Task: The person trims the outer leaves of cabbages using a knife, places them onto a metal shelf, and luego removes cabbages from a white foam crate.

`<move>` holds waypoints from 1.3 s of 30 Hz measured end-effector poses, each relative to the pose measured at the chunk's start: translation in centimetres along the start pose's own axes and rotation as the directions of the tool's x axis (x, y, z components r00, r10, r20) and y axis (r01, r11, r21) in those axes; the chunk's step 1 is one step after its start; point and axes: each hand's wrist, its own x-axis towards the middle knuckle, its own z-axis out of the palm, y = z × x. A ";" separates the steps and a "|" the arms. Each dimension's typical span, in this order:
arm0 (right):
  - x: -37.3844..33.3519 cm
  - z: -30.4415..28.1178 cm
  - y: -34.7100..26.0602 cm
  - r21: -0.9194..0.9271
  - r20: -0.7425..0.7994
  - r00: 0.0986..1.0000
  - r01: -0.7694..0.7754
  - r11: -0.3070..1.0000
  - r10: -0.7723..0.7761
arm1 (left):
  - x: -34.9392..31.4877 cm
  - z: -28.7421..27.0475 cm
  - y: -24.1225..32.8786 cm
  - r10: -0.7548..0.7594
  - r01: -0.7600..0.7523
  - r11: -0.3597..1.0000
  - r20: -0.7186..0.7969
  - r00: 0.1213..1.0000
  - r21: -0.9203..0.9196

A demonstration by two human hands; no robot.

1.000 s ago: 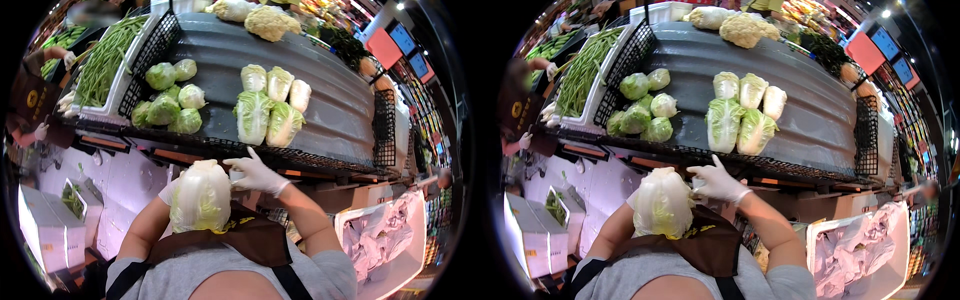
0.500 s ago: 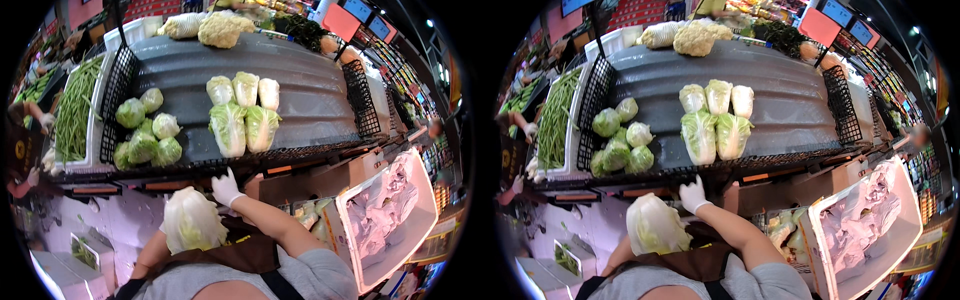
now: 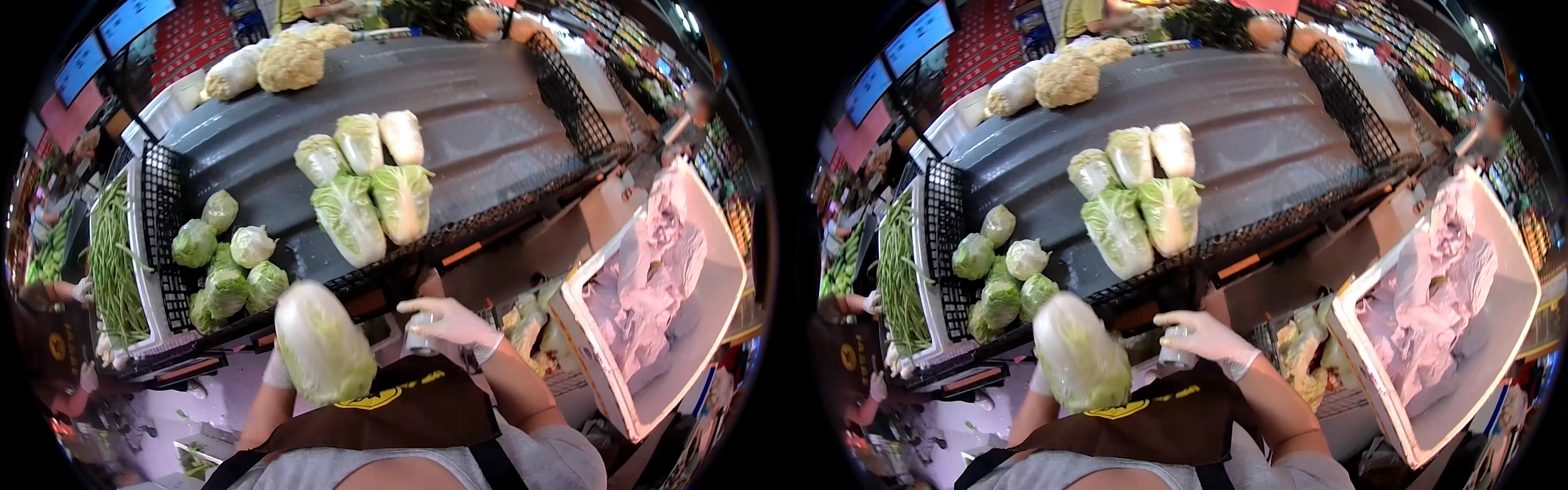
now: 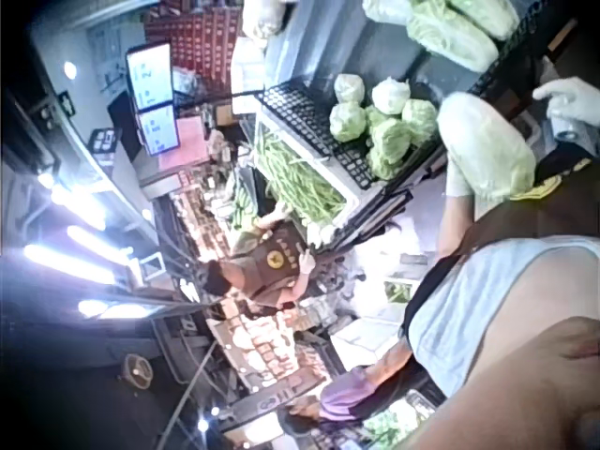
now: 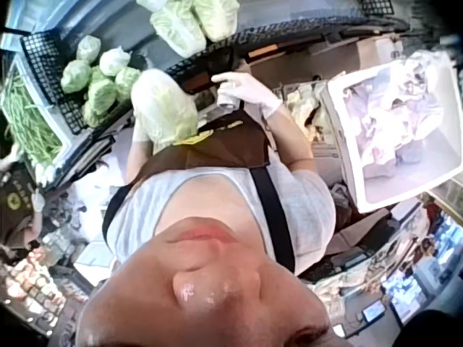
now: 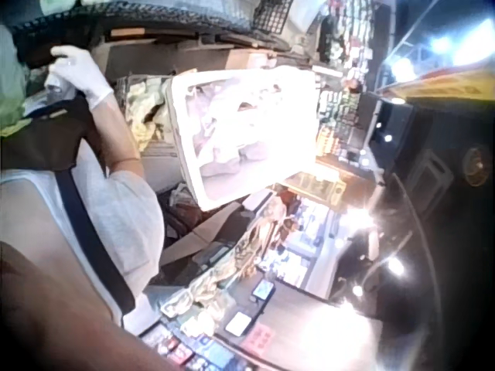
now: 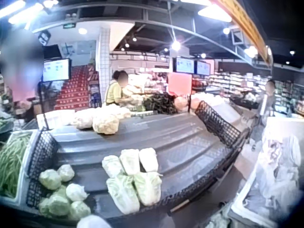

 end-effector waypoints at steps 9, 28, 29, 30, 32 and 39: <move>-4.0 -7.8 2.3 0.371 -0.211 0.977 0.062 0.927 0.019 | 27.7 17.1 14.7 0.162 -0.456 0.465 0.433 0.887 0.759; -5.9 -14.4 8.6 0.433 -0.414 0.857 -0.111 0.895 0.307 | 48.7 13.3 -3.0 -0.819 -0.845 -0.503 0.213 0.533 0.181; -5.6 -14.3 9.3 0.343 -0.471 0.852 -0.061 0.937 0.228 | 48.5 13.0 -2.8 -0.821 -0.843 -0.503 0.200 0.535 0.191; -5.4 -14.4 9.4 0.361 -0.457 0.853 -0.079 0.929 0.250 | 48.2 12.7 -2.2 -0.816 -0.855 -0.469 0.264 0.515 0.221; -5.2 -14.1 9.0 0.293 -0.495 0.840 -0.077 0.953 0.220 | 48.1 12.4 -2.1 -0.804 -0.857 -0.456 0.300 0.513 0.241; -9.4 -11.6 3.2 -0.123 -0.574 0.815 0.010 0.992 -0.079 | 46.9 14.1 -2.9 -0.777 -0.796 -0.602 0.184 0.603 0.067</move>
